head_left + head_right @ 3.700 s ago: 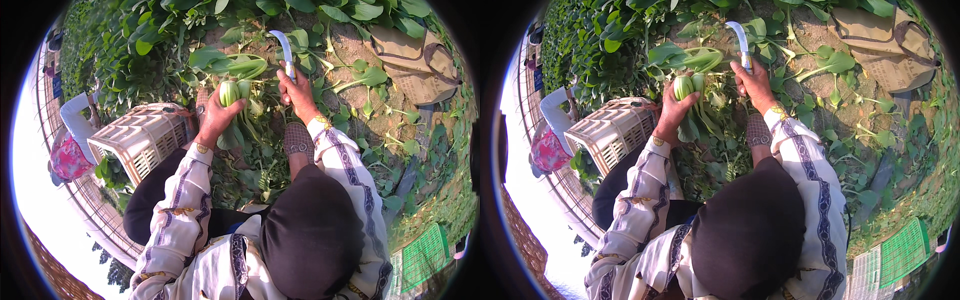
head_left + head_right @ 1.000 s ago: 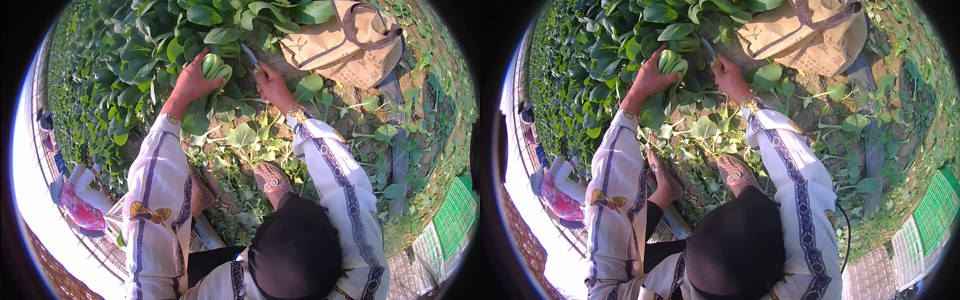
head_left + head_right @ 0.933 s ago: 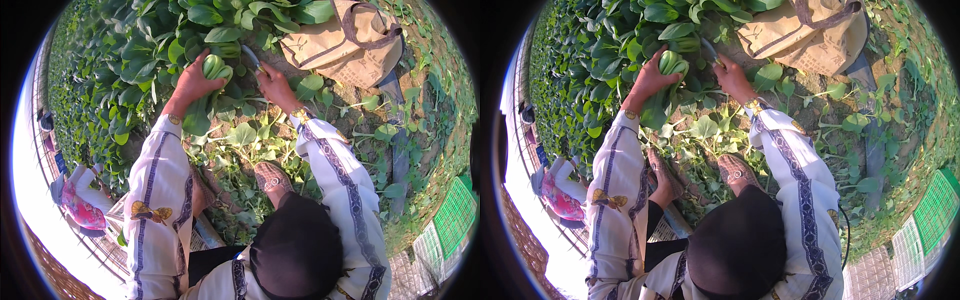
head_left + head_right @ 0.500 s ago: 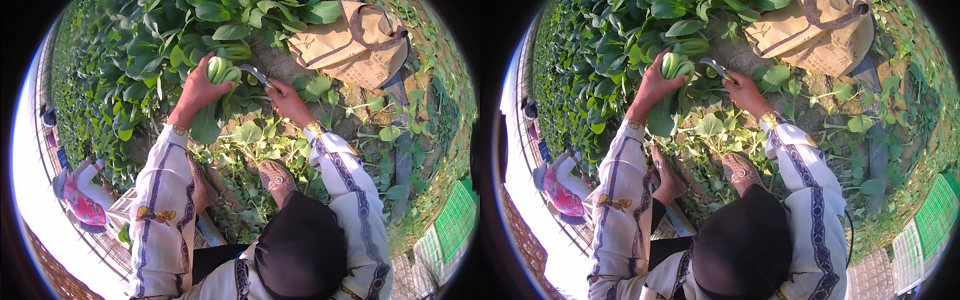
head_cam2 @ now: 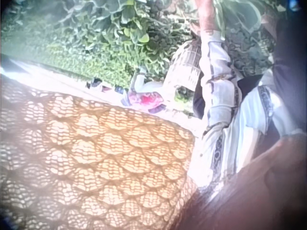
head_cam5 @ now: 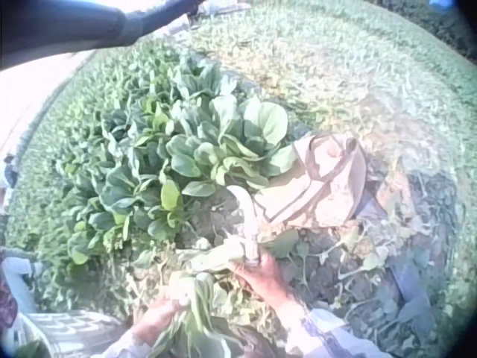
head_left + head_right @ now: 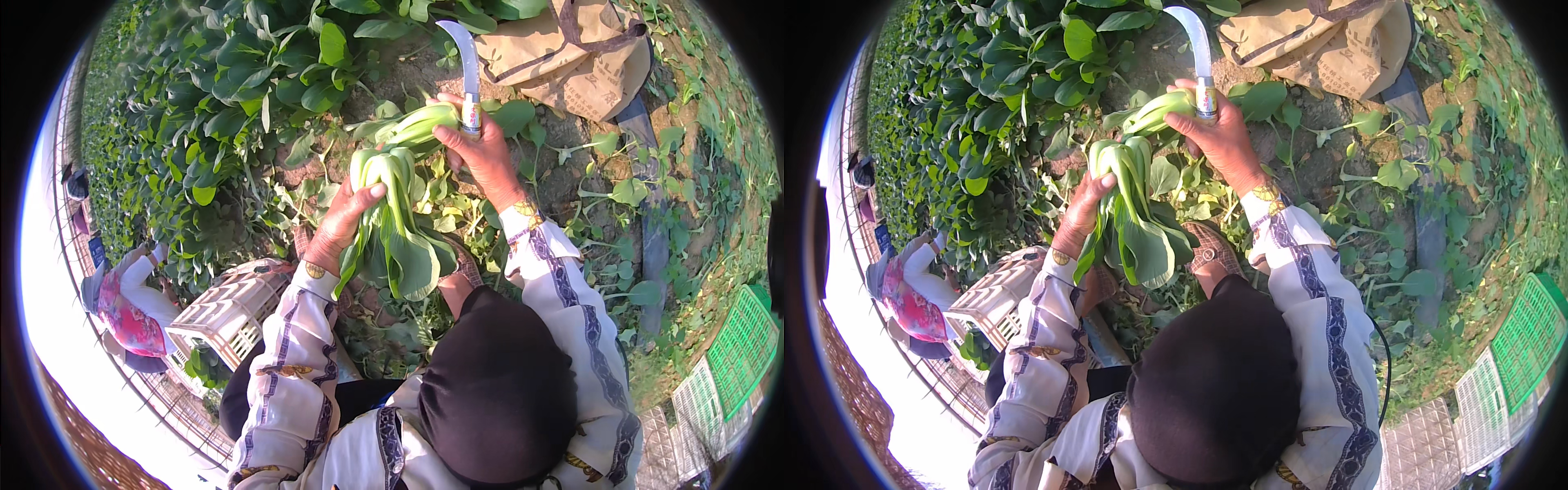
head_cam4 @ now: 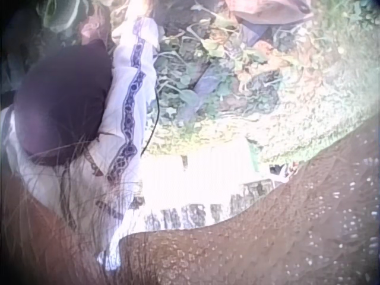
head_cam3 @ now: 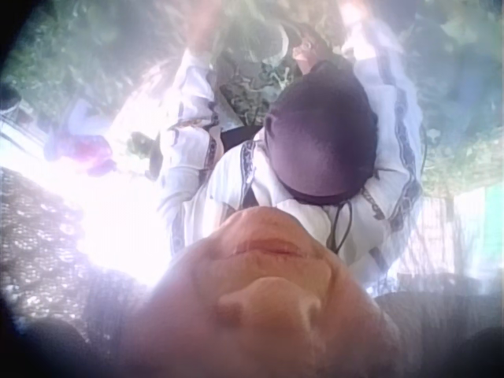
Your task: The person harvests leafy green vegetables in a field using a curved knife. They cut the stems, gather the vegetables, and place them into a white plastic crate. The process is repeated throughout the video.
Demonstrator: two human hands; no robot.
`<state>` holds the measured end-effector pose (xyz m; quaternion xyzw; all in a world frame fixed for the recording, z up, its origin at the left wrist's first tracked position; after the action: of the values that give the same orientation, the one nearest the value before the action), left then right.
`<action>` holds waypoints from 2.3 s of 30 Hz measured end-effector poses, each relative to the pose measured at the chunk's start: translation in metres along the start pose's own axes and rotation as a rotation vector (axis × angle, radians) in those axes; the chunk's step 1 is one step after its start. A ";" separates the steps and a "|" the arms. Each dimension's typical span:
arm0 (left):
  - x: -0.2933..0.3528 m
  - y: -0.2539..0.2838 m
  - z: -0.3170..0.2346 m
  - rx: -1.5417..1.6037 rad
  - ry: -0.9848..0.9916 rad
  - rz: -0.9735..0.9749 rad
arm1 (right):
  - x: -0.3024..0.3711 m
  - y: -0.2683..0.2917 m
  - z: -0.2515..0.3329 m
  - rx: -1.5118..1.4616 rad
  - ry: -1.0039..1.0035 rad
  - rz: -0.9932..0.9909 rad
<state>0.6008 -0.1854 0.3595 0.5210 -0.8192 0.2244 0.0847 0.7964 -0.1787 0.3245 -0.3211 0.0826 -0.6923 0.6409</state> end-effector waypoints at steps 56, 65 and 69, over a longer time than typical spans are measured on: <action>-0.008 0.024 0.008 -0.848 0.028 0.209 | 0.022 0.002 -0.083 0.421 -0.553 0.084; -0.075 0.019 -0.041 -1.541 -0.184 0.158 | -0.023 0.014 -0.035 0.836 -0.102 -0.199; -0.099 0.047 -0.051 -1.714 -0.097 0.025 | -0.060 -0.011 -0.056 0.791 0.019 -0.222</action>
<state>0.5977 -0.0641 0.3547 0.2770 -0.7145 -0.4933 0.4115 0.7545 -0.1374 0.2668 -0.0506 -0.2194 -0.7386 0.6355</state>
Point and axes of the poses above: each hand's wrist, its own x-axis away from the middle knuckle, its own y-axis out of the back of the hand, z = x × y, the point moved 5 cm from there along -x, towards the middle knuckle, and after that the axes turned 12 degrees about -y, right-handed, at the moved point
